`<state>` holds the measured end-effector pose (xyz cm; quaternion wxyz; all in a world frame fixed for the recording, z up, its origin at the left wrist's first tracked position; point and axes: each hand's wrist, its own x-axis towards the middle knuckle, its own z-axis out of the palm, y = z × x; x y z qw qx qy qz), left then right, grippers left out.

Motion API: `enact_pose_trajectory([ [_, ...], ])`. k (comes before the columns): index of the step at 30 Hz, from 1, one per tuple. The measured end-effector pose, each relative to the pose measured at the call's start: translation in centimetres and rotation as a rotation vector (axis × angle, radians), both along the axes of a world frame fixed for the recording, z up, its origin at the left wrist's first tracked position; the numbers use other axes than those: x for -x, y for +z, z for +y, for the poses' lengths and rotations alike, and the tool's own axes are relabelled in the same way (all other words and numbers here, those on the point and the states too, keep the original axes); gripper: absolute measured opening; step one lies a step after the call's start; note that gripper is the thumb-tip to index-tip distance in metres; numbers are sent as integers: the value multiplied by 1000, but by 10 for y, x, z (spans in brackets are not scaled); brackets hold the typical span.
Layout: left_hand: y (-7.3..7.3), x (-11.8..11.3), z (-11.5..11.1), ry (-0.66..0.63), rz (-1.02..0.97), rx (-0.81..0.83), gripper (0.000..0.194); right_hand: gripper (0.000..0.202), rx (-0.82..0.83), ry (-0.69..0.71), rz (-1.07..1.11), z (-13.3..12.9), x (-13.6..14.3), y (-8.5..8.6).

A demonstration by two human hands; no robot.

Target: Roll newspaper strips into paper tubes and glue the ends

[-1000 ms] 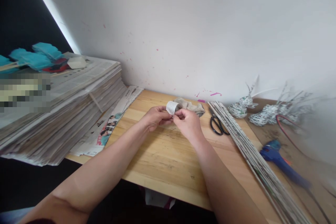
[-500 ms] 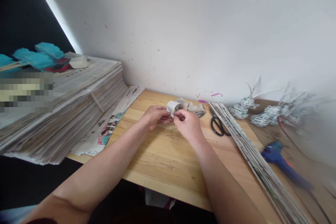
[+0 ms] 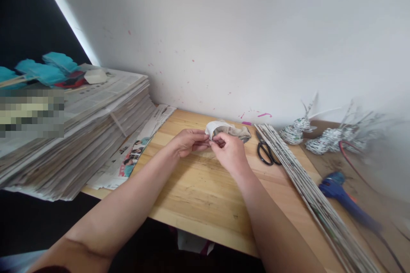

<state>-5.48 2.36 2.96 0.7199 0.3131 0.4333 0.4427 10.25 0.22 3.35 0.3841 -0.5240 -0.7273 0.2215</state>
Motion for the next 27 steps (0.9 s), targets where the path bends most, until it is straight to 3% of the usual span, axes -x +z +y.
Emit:
enact_pose_trajectory([
  [10,-6,5,3,-154,-145,-35,13,27,364,142,377,8,-12,1],
  [18,-8,-4,1,-60,-195,-83,5,33,402,83,404,10,-12,-3],
  [24,-10,-5,-1,-110,-149,-173,21,33,410,86,445,10,-11,-3],
  [27,-11,-6,-2,-60,-113,-178,27,33,414,98,436,9,-10,-4],
])
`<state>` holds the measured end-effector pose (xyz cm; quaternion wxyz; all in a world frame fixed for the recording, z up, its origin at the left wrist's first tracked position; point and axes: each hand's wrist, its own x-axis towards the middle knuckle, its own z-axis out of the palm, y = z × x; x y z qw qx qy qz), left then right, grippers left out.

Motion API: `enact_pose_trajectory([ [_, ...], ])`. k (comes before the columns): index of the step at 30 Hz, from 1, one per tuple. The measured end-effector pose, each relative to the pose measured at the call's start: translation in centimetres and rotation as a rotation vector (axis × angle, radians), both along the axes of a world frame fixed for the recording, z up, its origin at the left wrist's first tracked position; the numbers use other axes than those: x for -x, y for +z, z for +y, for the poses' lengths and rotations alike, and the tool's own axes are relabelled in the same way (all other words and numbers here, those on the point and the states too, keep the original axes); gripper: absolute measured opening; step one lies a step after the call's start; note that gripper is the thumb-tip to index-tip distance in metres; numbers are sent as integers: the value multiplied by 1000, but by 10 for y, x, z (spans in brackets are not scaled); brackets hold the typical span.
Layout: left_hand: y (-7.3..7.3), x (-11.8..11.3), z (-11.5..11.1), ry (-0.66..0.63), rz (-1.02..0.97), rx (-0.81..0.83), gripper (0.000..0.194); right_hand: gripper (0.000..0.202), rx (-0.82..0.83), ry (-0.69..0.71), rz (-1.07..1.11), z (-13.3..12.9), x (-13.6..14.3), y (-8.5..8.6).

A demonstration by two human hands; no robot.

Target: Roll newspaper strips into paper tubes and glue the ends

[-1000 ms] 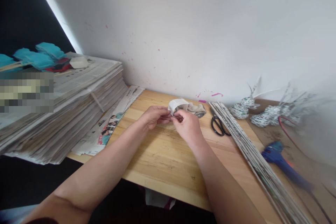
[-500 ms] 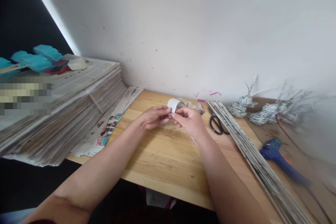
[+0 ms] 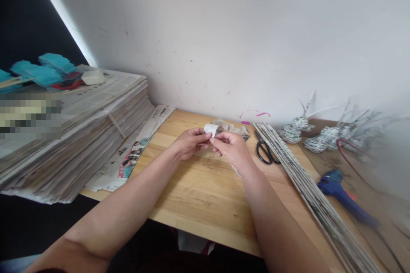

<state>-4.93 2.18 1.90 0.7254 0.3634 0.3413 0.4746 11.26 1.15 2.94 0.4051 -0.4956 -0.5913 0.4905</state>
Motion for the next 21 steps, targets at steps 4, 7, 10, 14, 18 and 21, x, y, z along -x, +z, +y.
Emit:
enact_pose_trajectory([
  [4,2,-1,0,82,1,7,29,37,-33,-21,-74,0,-3,-2],
  [7,3,-1,1,101,9,1,28,35,-98,-27,-213,-1,-4,1],
  [10,4,-1,1,113,-3,-4,25,27,-214,-82,-342,-6,-1,8],
  [14,3,-3,1,122,-38,4,24,16,-383,-195,-373,-14,7,16],
  [18,2,-4,0,137,-48,-7,25,11,-477,-194,-422,-18,11,13],
  [21,1,-6,0,155,-57,-13,24,11,-495,-214,-453,-18,12,11],
])
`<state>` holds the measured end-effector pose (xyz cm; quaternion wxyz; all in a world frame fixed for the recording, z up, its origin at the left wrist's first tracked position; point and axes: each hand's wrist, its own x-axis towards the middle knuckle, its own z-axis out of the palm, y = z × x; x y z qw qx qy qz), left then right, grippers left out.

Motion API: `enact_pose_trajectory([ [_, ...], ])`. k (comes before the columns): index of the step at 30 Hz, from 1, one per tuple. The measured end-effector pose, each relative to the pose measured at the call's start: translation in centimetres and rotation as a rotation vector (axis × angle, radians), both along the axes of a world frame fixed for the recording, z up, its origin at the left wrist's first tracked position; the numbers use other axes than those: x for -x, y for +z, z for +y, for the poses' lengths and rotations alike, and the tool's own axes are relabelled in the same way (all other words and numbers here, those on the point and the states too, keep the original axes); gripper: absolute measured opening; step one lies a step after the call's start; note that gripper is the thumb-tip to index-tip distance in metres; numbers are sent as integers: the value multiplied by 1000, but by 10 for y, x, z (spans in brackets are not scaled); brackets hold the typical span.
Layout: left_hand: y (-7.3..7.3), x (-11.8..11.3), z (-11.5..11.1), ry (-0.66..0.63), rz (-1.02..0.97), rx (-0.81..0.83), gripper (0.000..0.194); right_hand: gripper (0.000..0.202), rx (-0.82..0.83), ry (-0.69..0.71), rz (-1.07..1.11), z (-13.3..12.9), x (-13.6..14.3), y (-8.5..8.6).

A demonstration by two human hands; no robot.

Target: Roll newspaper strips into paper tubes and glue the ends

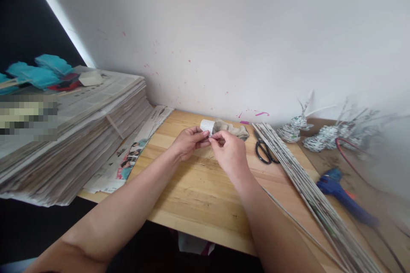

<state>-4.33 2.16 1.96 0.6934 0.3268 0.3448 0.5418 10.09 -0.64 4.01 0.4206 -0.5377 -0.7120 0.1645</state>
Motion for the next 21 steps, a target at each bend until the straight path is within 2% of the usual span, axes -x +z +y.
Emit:
enact_pose_trajectory([
  [4,-1,-3,-1,14,7,-8,28,13,35,-22,-9,1,0,1],
  [7,-2,-4,-2,18,40,-19,34,15,144,-17,33,3,-1,1],
  [15,-2,-4,-3,33,67,-83,40,23,482,74,377,13,-6,-5],
  [21,-8,-6,0,68,64,-85,38,26,471,89,369,12,-7,-6],
])
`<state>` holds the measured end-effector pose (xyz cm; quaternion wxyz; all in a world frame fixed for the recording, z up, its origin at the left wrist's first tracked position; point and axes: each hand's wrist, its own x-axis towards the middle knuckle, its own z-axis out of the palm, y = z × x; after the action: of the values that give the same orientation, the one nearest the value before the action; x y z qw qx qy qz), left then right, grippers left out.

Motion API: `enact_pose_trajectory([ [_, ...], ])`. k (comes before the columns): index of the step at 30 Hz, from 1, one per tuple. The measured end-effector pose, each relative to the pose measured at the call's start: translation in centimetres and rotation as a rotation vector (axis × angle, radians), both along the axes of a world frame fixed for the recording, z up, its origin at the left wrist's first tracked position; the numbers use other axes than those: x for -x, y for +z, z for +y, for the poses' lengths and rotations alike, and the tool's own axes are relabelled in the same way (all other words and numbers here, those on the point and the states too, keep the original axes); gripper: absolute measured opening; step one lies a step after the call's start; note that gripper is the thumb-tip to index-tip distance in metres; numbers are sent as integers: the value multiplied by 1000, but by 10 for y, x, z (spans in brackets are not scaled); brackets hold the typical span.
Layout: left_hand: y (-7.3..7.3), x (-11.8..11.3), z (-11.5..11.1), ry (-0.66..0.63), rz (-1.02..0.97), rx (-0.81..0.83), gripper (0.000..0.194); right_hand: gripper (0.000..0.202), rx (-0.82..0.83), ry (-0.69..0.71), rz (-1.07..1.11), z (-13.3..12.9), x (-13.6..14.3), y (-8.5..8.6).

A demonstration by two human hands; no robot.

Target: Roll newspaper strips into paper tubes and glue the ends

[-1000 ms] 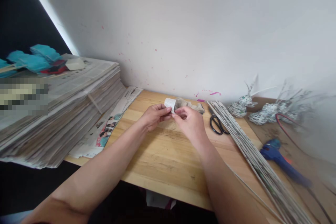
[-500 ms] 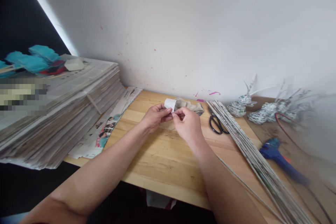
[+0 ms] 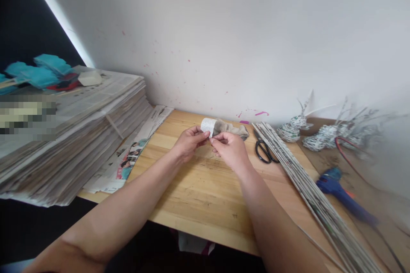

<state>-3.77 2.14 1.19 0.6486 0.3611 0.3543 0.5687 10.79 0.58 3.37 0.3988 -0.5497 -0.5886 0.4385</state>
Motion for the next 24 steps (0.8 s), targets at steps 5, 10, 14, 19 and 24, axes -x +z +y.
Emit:
enact_pose_trajectory([
  [5,-2,0,1,-62,-76,54,36,24,-41,23,-42,1,-2,-1],
  [10,1,4,0,-172,-32,109,32,18,-54,43,-96,0,-2,2],
  [14,3,6,0,-177,33,111,30,17,-1,64,-71,-2,0,4],
  [19,2,7,2,-136,23,137,30,22,-99,96,-159,-6,1,7],
  [24,3,6,2,-101,-30,158,26,14,-303,17,-320,-10,4,10],
])
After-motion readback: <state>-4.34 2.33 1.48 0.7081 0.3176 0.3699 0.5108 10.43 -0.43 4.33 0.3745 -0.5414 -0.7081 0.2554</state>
